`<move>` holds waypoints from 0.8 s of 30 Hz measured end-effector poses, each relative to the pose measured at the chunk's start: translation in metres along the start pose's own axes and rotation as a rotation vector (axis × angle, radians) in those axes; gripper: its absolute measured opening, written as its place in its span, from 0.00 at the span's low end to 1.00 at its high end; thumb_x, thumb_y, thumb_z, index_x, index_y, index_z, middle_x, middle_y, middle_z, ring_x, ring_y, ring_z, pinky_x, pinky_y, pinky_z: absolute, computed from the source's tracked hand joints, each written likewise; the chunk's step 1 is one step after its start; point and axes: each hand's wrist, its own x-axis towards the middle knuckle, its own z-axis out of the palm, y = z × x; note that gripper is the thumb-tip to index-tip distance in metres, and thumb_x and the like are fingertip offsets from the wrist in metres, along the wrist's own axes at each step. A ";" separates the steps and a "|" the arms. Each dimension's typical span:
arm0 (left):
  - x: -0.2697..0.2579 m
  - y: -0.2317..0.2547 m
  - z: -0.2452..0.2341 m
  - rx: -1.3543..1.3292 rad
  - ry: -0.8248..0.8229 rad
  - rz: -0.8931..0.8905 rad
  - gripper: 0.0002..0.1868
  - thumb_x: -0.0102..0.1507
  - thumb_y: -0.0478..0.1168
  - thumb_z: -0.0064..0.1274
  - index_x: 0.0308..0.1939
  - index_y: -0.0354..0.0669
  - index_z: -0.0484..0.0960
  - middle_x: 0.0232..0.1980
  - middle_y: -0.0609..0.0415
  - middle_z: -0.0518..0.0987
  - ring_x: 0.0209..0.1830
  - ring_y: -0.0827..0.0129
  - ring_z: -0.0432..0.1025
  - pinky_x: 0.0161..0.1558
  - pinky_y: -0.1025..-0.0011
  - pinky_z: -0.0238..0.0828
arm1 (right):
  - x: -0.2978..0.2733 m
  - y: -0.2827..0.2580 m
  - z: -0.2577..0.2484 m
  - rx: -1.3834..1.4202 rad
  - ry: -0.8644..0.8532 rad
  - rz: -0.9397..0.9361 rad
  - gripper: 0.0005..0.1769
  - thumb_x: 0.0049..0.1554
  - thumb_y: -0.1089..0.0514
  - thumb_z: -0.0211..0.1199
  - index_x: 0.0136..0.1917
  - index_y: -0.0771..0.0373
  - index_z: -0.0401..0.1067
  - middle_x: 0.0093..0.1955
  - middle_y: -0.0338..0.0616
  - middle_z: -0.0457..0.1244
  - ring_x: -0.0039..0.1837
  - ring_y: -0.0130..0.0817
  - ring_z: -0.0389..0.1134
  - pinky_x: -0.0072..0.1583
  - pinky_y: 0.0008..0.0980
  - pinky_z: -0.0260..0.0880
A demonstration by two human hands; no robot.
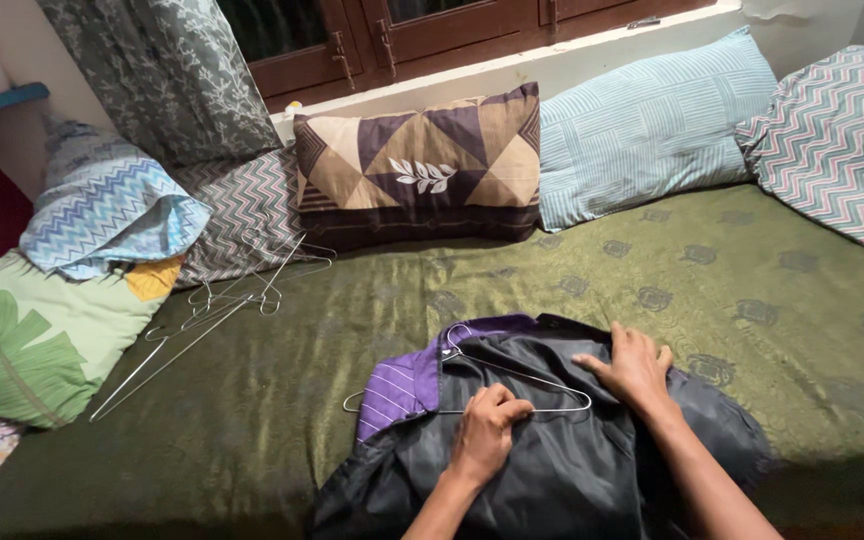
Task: The person places a purple vest on a hanger, buttons it, and sets it aside. Then the person places a red jacket on a hanger and adjusts it.
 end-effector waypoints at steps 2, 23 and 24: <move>0.000 0.002 -0.002 0.006 0.012 -0.003 0.12 0.57 0.28 0.56 0.40 0.46 0.88 0.36 0.54 0.76 0.42 0.58 0.72 0.46 0.62 0.67 | 0.001 0.000 -0.001 0.038 -0.125 0.083 0.35 0.45 0.39 0.73 0.58 0.63 0.77 0.55 0.54 0.68 0.60 0.54 0.67 0.58 0.52 0.64; -0.008 0.017 -0.005 0.197 0.099 0.038 0.18 0.56 0.25 0.50 0.44 0.45 0.88 0.39 0.53 0.76 0.41 0.59 0.71 0.46 0.62 0.66 | 0.005 -0.001 -0.113 0.936 -0.330 0.492 0.13 0.60 0.55 0.69 0.53 0.66 0.79 0.40 0.48 0.67 0.38 0.33 0.63 0.41 0.34 0.63; -0.008 0.017 -0.004 0.186 0.098 0.024 0.18 0.57 0.25 0.49 0.44 0.45 0.88 0.39 0.54 0.76 0.41 0.59 0.71 0.46 0.62 0.67 | 0.004 -0.009 -0.122 0.995 -0.396 0.483 0.13 0.56 0.56 0.69 0.53 0.64 0.79 0.41 0.44 0.70 0.39 0.30 0.67 0.41 0.33 0.67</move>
